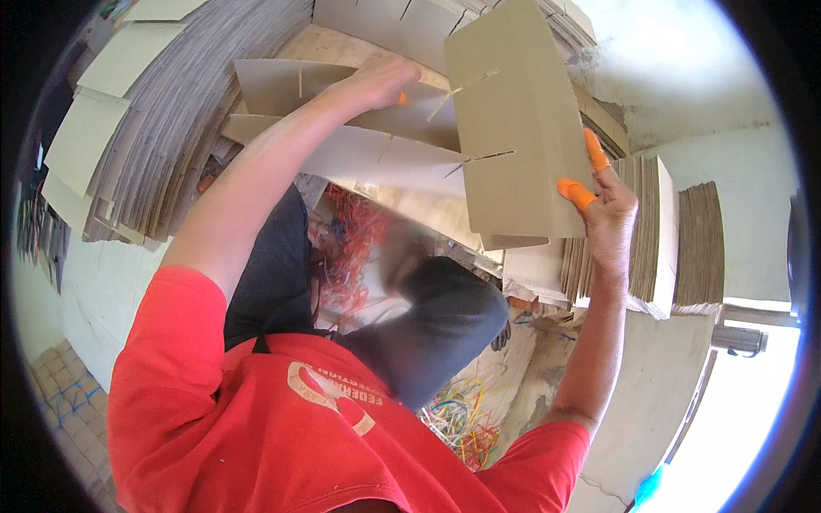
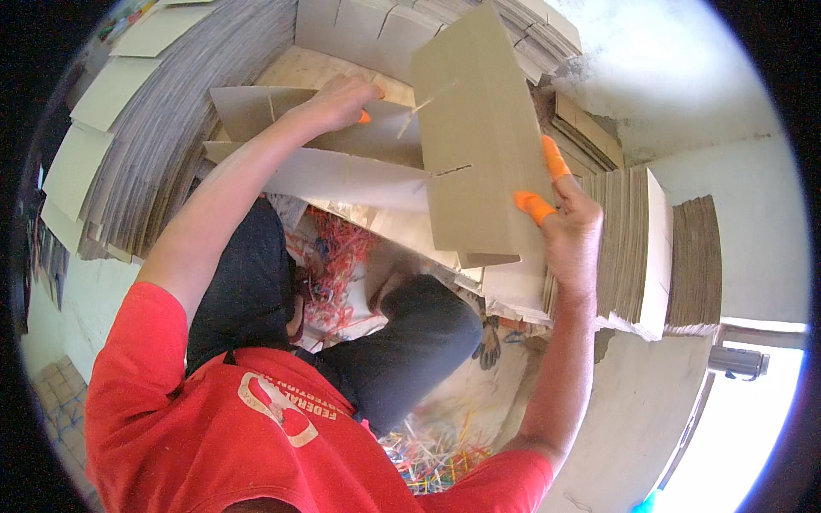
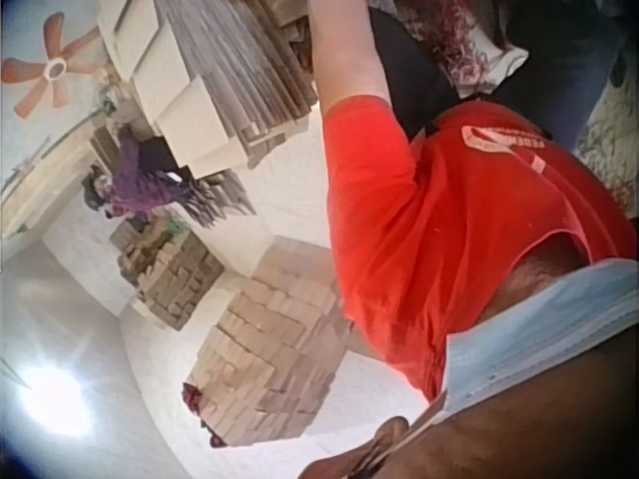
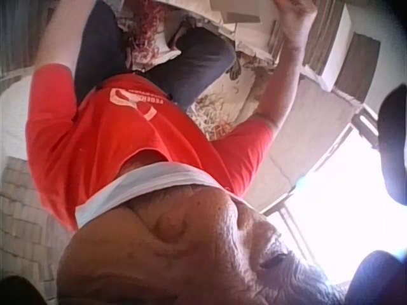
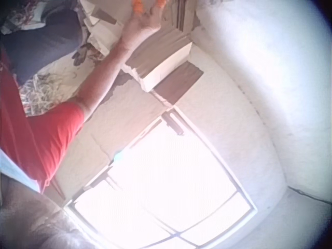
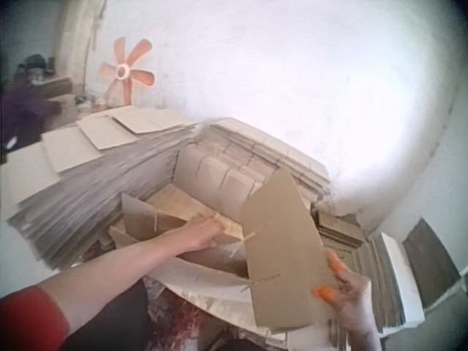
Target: The person sits on the floor and repeatedly folds flat cardboard pieces along pre-scored lines, then stacks the folded pieces to the right. The hands manipulate each piece individually, folding flaps inward and placing the finished units into a growing stack.
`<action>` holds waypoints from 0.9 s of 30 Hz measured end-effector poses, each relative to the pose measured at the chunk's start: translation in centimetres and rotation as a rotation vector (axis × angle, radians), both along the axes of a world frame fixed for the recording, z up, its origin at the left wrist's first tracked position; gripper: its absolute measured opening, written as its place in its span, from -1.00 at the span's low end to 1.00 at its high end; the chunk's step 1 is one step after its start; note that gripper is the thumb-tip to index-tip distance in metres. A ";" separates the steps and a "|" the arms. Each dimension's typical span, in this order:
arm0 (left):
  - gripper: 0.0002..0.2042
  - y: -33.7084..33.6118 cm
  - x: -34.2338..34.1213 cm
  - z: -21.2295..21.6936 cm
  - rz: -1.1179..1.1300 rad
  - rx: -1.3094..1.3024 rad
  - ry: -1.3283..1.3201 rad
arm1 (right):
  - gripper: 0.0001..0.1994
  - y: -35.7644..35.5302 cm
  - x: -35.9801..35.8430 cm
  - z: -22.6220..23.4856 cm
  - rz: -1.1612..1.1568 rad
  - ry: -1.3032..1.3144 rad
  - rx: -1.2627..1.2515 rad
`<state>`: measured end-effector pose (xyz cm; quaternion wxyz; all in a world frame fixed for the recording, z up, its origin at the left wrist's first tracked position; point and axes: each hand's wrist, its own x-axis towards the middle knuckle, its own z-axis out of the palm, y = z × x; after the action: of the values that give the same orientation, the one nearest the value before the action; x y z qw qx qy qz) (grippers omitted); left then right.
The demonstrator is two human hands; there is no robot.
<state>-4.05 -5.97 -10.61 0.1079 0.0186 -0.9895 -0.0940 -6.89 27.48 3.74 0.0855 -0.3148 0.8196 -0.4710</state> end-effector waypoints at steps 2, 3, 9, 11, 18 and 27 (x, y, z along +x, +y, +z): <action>-0.70 -0.7 -1.1 -1.4 0.031 0.003 -0.065 | -0.32 -0.1 0.3 0.7 -0.020 -0.113 -0.078; -0.71 -0.9 -1.5 -1.7 0.029 0.030 -0.053 | -0.32 0.0 0.2 0.5 -0.013 -0.077 -0.030; -0.75 -1.7 -2.2 -2.3 -0.009 0.081 0.037 | -0.31 -0.6 -0.7 -1.7 0.051 -0.012 -0.005; -0.77 -1.5 -1.9 -2.2 -0.023 0.076 0.103 | -0.32 -0.9 -1.5 -2.6 0.114 -0.017 0.050; -0.79 -1.4 -2.2 -1.5 0.016 0.182 0.055 | -0.31 -3.0 -2.4 -8.2 0.294 0.095 0.376; -0.61 -3.1 -0.8 -1.2 -0.060 0.250 0.336 | -0.30 -0.2 -2.2 -6.3 -0.070 0.675 0.779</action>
<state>-4.81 -9.03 -11.84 0.2654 -0.0134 -0.9383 -0.2212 -9.06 27.24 -2.58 -0.0888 -0.3665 0.9262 -0.0055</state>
